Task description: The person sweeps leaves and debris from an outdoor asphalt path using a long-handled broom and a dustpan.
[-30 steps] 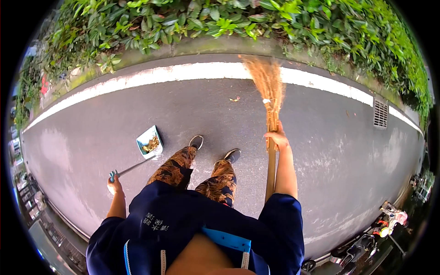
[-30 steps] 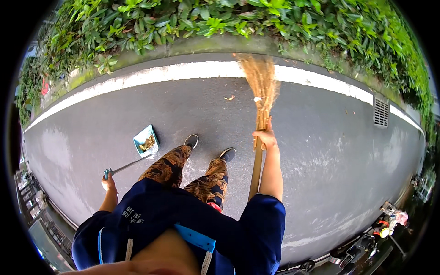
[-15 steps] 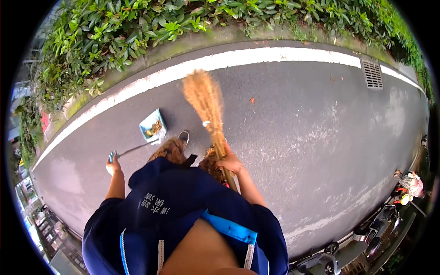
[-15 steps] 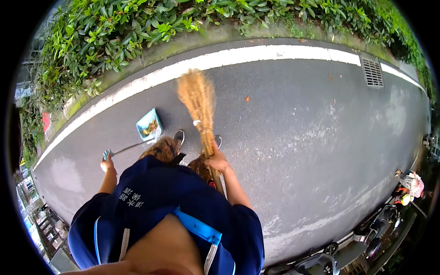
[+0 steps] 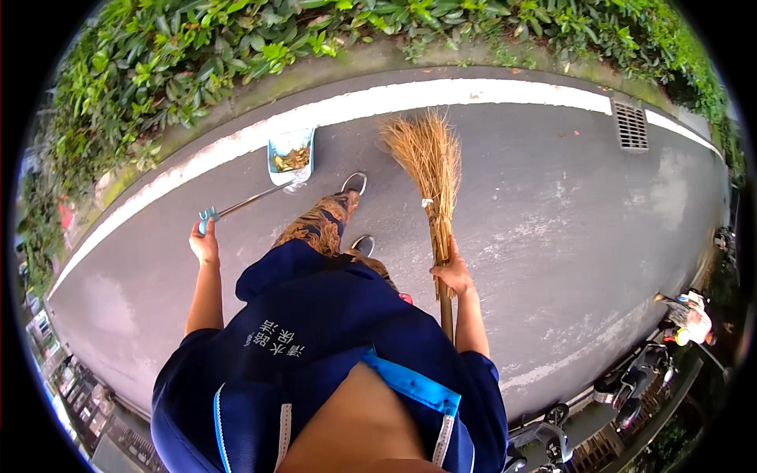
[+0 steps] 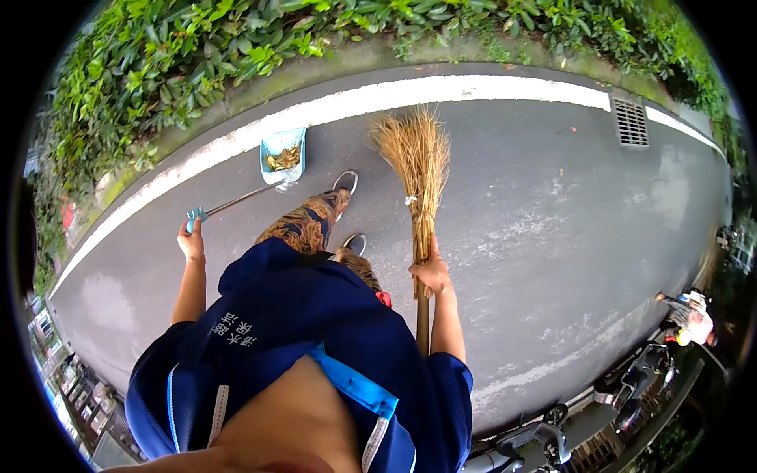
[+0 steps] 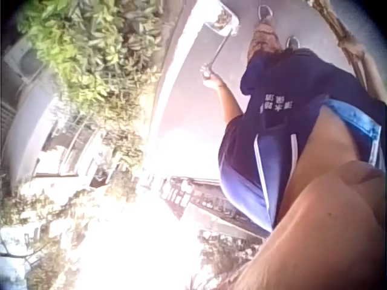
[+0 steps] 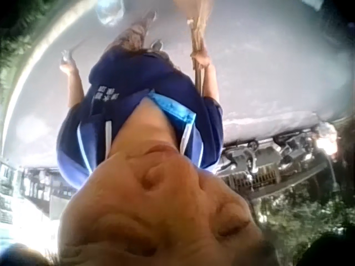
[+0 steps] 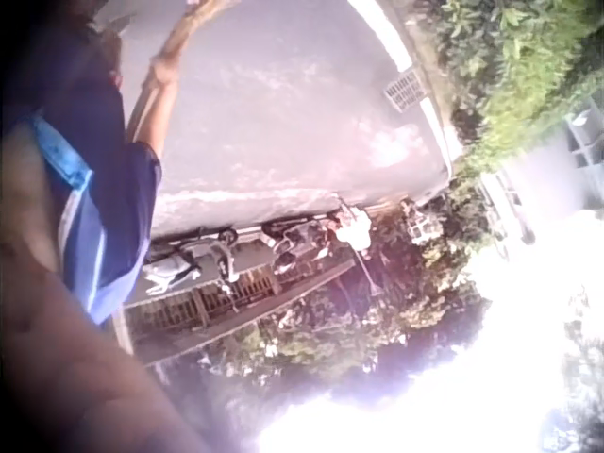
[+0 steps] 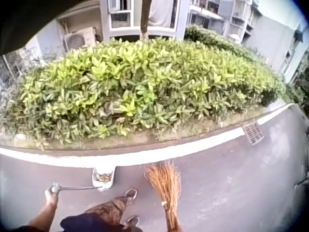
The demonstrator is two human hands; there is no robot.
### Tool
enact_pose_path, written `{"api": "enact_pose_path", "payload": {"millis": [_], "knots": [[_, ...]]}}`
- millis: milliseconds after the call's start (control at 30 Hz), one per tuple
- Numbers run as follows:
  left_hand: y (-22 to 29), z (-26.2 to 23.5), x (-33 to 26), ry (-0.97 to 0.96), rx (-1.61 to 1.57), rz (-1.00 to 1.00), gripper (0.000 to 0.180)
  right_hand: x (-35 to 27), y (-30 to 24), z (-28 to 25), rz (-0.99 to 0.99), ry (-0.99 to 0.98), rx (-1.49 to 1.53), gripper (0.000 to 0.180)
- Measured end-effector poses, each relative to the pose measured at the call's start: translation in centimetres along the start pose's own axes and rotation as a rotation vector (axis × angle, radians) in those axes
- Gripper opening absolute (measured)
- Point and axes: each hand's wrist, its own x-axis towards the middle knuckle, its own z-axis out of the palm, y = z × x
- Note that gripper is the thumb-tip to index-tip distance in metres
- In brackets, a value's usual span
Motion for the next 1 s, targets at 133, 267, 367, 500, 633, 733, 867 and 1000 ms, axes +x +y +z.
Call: {"api": "enact_pose_path", "payload": {"millis": [133,267,367,500,633,733,867,1000], "knots": [[4.7,4.0,2.0,-0.1,0.089,0.12,0.034,-2.2,-7.0,-2.1,0.175,-0.072,0.27,0.105],[8.5,7.8,2.3,-0.08,0.164,0.211,0.036,0.9,-9.5,-3.0,-0.119,-0.033,-0.003,0.104],[11.1,9.8,2.8,-0.135,0.198,0.206,0.036,5.4,-13.5,-3.3,-0.065,-0.16,-0.119,0.103],[13.8,12.8,2.4,-0.114,0.207,0.249,0.037,14.1,-13.8,-3.5,-0.085,-0.282,-0.06,0.104],[19.1,14.4,-0.5,-0.124,0.268,0.225,0.037,18.5,-11.3,-10.0,-0.113,-0.271,-0.107,0.107],[20.1,15.5,-3.5,-0.092,0.238,0.225,0.037,18.6,-9.5,-18.2,-0.135,-0.254,0.067,0.108],[24.4,18.4,-7.9,-0.054,0.307,0.207,0.039,22.2,-3.0,-28.5,-0.087,-0.036,0.139,0.107],[27.2,21.5,-8.4,-0.005,0.332,0.2,0.039,22.1,2.5,-36.1,-0.125,0.161,0.316,0.103]]}}
